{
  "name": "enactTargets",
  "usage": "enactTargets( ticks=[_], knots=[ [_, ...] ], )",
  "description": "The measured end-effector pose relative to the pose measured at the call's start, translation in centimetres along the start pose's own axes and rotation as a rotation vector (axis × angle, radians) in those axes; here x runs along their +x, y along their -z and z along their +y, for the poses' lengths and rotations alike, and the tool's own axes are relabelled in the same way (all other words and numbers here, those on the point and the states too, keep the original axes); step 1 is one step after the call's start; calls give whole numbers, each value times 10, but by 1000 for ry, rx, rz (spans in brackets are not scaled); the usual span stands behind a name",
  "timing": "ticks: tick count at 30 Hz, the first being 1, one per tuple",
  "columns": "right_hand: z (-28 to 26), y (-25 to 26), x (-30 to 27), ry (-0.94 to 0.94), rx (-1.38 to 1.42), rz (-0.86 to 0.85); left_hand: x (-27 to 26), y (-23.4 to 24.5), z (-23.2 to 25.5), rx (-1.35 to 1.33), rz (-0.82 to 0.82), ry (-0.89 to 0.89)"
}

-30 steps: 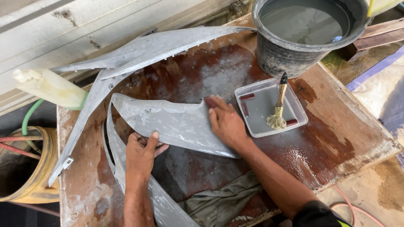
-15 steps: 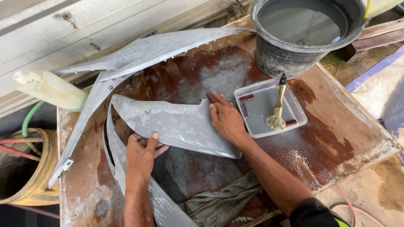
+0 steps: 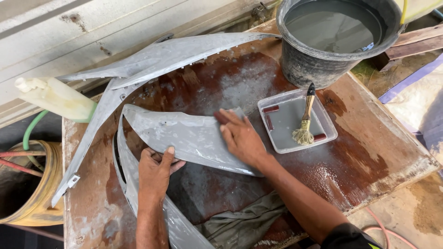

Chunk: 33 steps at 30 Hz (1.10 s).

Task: The person sands a grey plastic car part with a sanding block, dipping the block into a container of water periodically. They then flip the part over to sand the other side and continue the process on a second car part.

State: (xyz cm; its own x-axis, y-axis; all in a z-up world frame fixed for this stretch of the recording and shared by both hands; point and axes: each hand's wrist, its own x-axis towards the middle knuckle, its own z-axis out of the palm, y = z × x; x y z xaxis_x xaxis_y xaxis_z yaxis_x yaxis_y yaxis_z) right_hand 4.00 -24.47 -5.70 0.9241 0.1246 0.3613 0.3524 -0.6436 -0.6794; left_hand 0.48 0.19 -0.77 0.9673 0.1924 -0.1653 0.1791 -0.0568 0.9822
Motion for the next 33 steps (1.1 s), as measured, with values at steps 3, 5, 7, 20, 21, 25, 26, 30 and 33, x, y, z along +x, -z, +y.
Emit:
enactTargets(
  ticks=[3, 5, 7, 20, 21, 25, 26, 30, 33],
  knots=[
    [-14, 14, -12, -36, 20, 18, -1, 0, 1, 1, 2, 2],
    [11, 5, -6, -101, -40, 52, 2, 2, -3, 2, -4, -3],
    [26, -1, -4, -164, -101, 88, 3, 3, -6, 2, -11, -11],
    [20, 4, -76, -188, -136, 128, 0, 2, -4, -44, 22, -8],
    [18, 5, -74, -186, -151, 127, -1, 1, -1, -40, 18, -15],
    [34, -7, -27, -229, -80, 67, -1, 0, 0, -33, 6, -25],
    [30, -5, -15, -240, -62, 73, -1, 0, 0, -34, 19, -23],
    [36, -10, 1, -266, -53, 98, -6, -6, 8, -30, 28, -15],
    [24, 0, -28, -338, -78, 53, -7, -7, 10, -7, 37, -11]
  ],
)
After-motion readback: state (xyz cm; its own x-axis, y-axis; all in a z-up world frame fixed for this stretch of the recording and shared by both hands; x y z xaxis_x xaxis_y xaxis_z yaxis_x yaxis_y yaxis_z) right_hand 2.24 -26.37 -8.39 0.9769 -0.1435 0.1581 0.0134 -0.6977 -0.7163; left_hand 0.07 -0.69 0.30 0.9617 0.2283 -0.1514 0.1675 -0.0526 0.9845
